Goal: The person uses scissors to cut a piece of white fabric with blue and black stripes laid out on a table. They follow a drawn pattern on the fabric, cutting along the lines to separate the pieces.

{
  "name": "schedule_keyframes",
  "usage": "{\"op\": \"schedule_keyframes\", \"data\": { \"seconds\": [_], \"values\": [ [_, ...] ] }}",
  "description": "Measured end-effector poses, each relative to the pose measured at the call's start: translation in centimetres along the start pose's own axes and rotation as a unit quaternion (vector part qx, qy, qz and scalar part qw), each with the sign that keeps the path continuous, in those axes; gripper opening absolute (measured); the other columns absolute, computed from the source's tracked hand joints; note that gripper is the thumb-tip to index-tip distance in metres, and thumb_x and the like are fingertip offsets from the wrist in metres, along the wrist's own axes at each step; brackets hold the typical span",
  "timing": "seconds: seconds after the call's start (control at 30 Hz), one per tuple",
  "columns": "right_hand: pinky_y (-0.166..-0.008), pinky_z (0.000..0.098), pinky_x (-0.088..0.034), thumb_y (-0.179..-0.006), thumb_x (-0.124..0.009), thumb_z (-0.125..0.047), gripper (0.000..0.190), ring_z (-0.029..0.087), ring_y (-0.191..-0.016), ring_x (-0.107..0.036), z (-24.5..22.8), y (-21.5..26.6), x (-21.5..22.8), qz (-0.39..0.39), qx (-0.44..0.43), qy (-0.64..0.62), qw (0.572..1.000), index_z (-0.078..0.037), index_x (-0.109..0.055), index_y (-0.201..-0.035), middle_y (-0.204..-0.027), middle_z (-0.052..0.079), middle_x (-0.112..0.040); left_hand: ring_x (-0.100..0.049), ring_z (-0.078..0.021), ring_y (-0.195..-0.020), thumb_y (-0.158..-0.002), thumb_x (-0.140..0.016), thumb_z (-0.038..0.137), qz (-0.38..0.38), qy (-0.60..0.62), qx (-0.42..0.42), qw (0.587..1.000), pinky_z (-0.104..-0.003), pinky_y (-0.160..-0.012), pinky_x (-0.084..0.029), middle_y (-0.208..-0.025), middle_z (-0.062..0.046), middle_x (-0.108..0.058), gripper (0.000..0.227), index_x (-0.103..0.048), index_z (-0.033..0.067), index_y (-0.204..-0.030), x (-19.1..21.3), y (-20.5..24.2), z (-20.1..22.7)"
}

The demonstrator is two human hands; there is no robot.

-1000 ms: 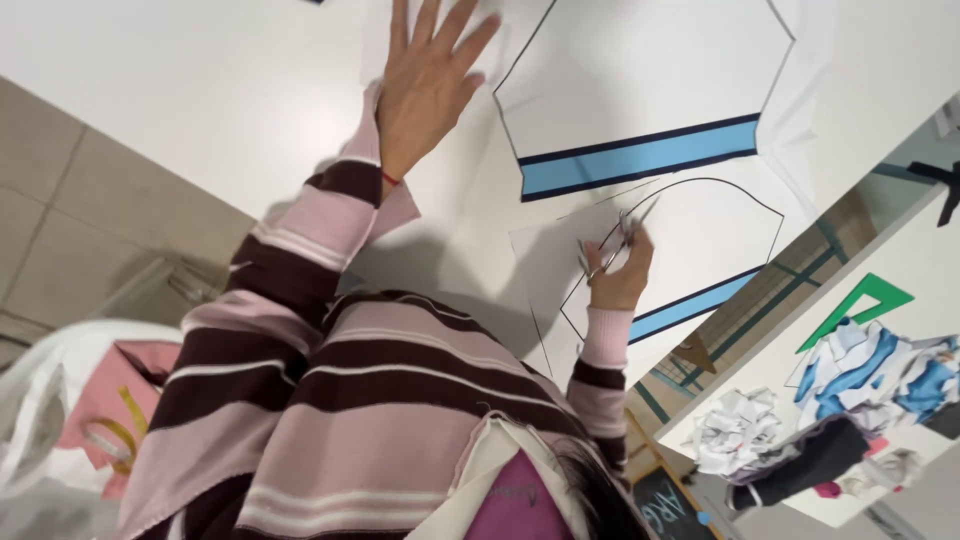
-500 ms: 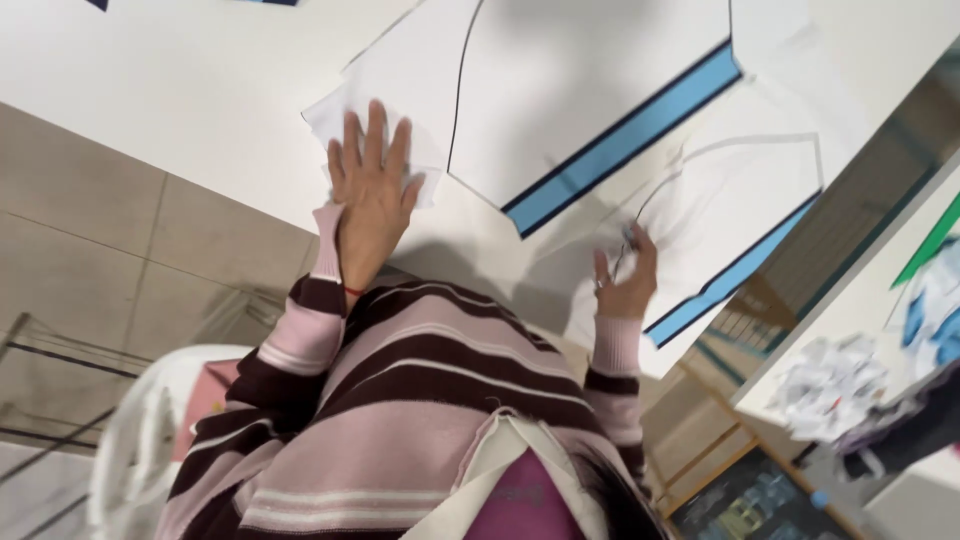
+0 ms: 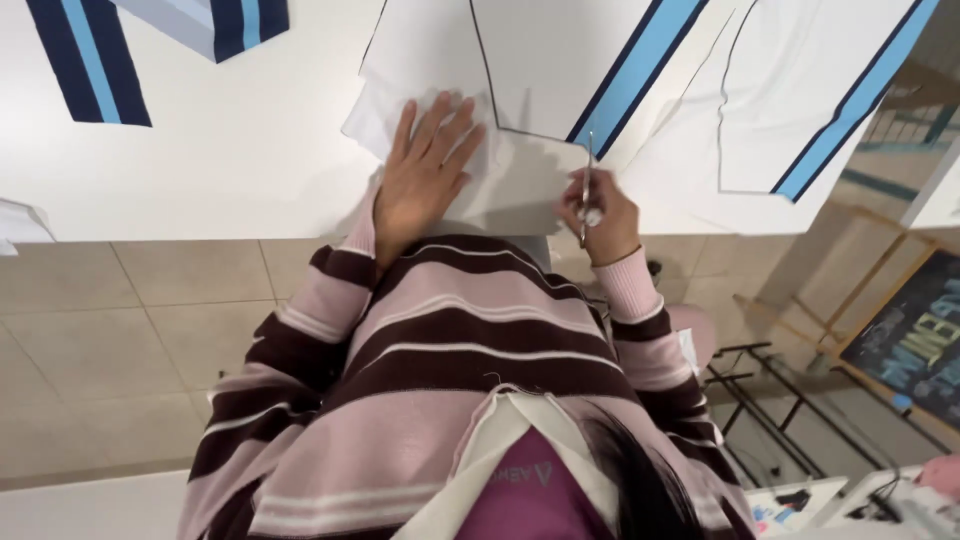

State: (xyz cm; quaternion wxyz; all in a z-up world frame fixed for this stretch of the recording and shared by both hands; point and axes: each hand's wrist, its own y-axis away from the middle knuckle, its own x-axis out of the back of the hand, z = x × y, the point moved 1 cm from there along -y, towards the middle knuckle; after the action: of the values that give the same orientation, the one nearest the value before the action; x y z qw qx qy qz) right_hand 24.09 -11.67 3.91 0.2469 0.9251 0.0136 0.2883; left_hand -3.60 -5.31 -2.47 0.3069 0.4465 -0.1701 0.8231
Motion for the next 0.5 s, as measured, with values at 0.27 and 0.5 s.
{"op": "schedule_keyframes", "data": {
  "seconds": [0.27, 0.5],
  "values": [
    [-0.051, 0.0214, -0.044, -0.087, -0.082, -0.014, 0.029, 0.005, -0.06, -0.056, 4.3, 1.6, -6.3, -0.162, -0.131, -0.197, 0.958, -0.004, -0.068, -0.11, -0.078, -0.001, -0.064, -0.019, -0.0345, -0.16, -0.101, -0.072, 0.037, 0.031, 0.001, -0.054, 0.998, -0.058, -0.13, -0.014, -0.171, -0.016, -0.028, 0.076, -0.04, 0.0028, -0.161, 0.4, 0.7, -2.3],
    [-0.05, 0.0216, -0.046, -0.091, -0.08, -0.019, 0.022, 0.005, -0.055, -0.057, 1.7, -1.4, -7.2, -0.151, -0.118, -0.2, 0.961, -0.003, -0.067, -0.1, -0.071, -0.003, -0.062, -0.022, -0.035, -0.159, -0.1, -0.074, 0.04, 0.044, 0.041, -0.044, 0.997, -0.053, -0.131, -0.018, -0.169, -0.02, -0.028, 0.085, -0.034, -0.0037, -0.161, 0.6, 0.8, -2.7]
  ]
}}
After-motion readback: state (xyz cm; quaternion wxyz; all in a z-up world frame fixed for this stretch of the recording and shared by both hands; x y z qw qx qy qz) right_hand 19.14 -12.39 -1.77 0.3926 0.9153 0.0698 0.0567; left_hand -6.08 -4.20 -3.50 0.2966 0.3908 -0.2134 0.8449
